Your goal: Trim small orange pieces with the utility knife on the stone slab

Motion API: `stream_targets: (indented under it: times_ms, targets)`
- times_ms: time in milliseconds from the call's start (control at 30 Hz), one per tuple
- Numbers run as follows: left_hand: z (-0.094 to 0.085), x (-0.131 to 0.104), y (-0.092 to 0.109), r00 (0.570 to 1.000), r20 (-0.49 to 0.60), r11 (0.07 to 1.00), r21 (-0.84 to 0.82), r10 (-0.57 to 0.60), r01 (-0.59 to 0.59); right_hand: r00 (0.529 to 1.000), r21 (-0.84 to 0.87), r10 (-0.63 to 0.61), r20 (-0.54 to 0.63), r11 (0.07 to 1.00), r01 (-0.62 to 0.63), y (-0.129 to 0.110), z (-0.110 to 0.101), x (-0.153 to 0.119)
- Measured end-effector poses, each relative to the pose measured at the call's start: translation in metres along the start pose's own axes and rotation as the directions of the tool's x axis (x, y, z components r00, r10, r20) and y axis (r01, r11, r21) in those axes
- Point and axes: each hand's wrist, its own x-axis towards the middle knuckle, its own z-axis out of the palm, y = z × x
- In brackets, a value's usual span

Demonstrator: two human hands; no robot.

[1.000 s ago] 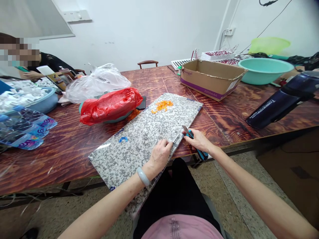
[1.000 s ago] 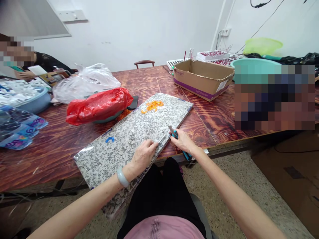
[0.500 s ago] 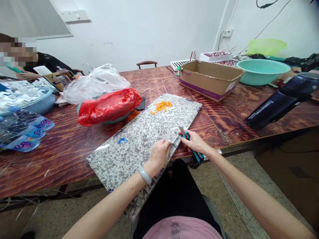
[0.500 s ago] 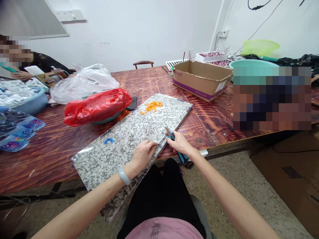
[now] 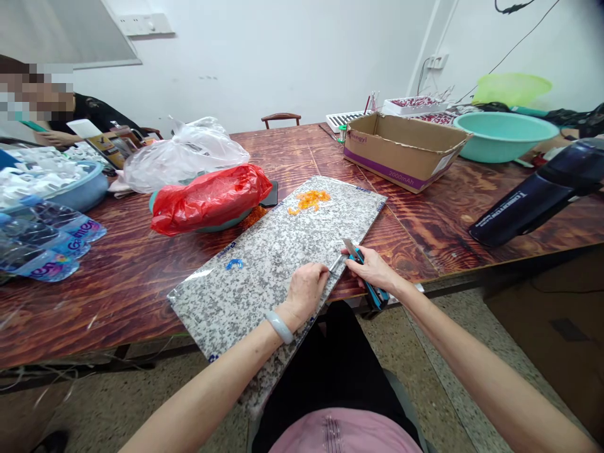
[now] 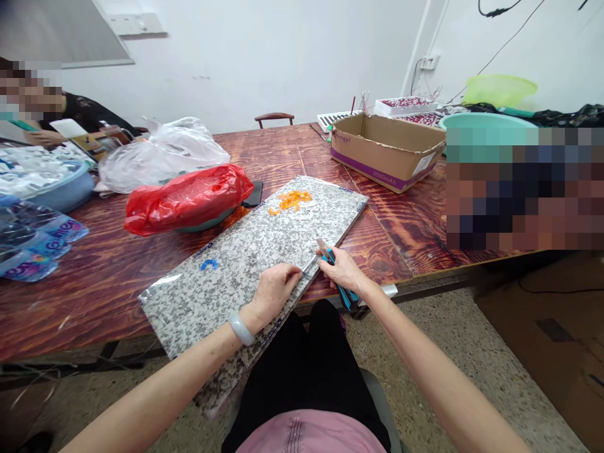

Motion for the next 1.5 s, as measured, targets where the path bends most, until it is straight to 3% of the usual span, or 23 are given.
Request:
stream_targets:
  times_ms: [233,567,1033,1500]
  targets:
    - [-0.001,0.0,0.003,1.0,0.012,0.999,0.03,0.016,-0.016,1.0,0.016,-0.012,0.016,1.0,0.012,0.001,-0.001,-0.002]
    - [0.002,-0.009,0.0,0.98,0.14,0.923,0.341,0.14,-0.18,0.999,0.037,-0.043,0.008,0.998,0.043,0.009,0.001,0.002]
    - [-0.001,-0.006,-0.001,0.996,0.032,0.995,0.054,0.079,-0.081,0.999,0.079,-0.044,0.013,0.996,0.042,0.014,-0.002,0.005]
    - [-0.003,-0.001,-0.001,0.996,0.048,0.997,-0.013,0.08,-0.079,0.999,0.115,-0.028,0.021,0.993,0.026,0.012,0.001,0.002]
